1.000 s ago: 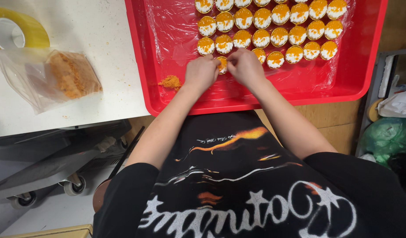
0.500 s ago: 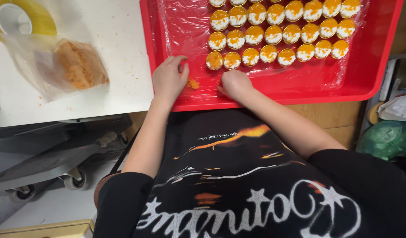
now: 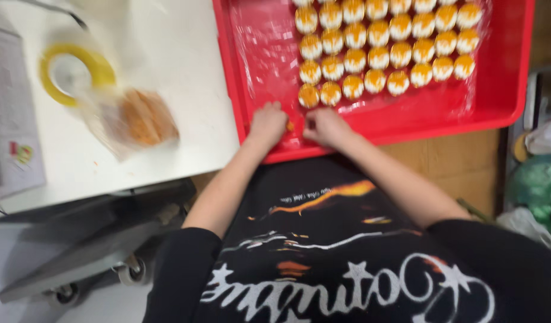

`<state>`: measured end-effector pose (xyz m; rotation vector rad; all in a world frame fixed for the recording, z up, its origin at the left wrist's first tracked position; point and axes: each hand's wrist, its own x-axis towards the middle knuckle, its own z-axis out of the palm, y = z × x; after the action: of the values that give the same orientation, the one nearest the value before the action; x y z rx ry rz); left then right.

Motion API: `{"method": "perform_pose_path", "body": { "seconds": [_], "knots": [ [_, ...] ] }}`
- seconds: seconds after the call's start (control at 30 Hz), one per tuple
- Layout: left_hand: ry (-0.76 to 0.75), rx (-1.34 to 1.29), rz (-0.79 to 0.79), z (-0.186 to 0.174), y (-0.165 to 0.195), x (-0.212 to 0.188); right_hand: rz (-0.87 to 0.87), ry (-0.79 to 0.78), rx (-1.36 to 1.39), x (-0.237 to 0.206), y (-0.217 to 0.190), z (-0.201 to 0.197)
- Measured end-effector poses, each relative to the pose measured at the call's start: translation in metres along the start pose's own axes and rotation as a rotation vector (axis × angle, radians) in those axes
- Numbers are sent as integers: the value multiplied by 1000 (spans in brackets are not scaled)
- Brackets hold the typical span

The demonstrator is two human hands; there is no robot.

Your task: The person garnishes small round pastries in gold foil cups arranged in a red tray. They pinch pieces of orange shredded topping from a plastic bag by hand and press the topping onto the top of each pastry, working through the tray one cup at a time.

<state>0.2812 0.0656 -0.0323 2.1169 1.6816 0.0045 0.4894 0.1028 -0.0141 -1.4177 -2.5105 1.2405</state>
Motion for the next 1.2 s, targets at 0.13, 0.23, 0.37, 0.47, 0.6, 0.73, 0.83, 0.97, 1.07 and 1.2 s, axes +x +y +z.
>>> {"method": "perform_pose_path", "body": {
  "seconds": [0.13,0.23,0.37,0.47,0.6,0.73,0.83,0.97,1.07,1.2],
  "knots": [
    [96,-237,-38,-14,8,-3,-54,260,92,9,0,14],
    [114,-383,-131,-28,13,-3,50,191,243,24,-9,17],
    [96,-442,-66,-40,12,-4,254,181,566,35,-20,9],
    [170,-432,31,-45,8,-6,139,144,590,38,-26,-2],
    [195,-470,50,-46,8,-8,133,70,530,35,-28,-9],
    [195,-386,22,-41,9,-9,241,62,636,35,-24,-11],
    [138,-259,-30,-41,11,-9,274,106,643,34,-19,-14],
    [293,-332,46,-49,17,-12,315,168,592,29,-13,-19],
    [270,-650,73,-55,27,-8,262,143,759,26,-13,-23],
    [188,-998,-70,-53,36,4,297,90,917,28,-18,-28]
  ]
}}
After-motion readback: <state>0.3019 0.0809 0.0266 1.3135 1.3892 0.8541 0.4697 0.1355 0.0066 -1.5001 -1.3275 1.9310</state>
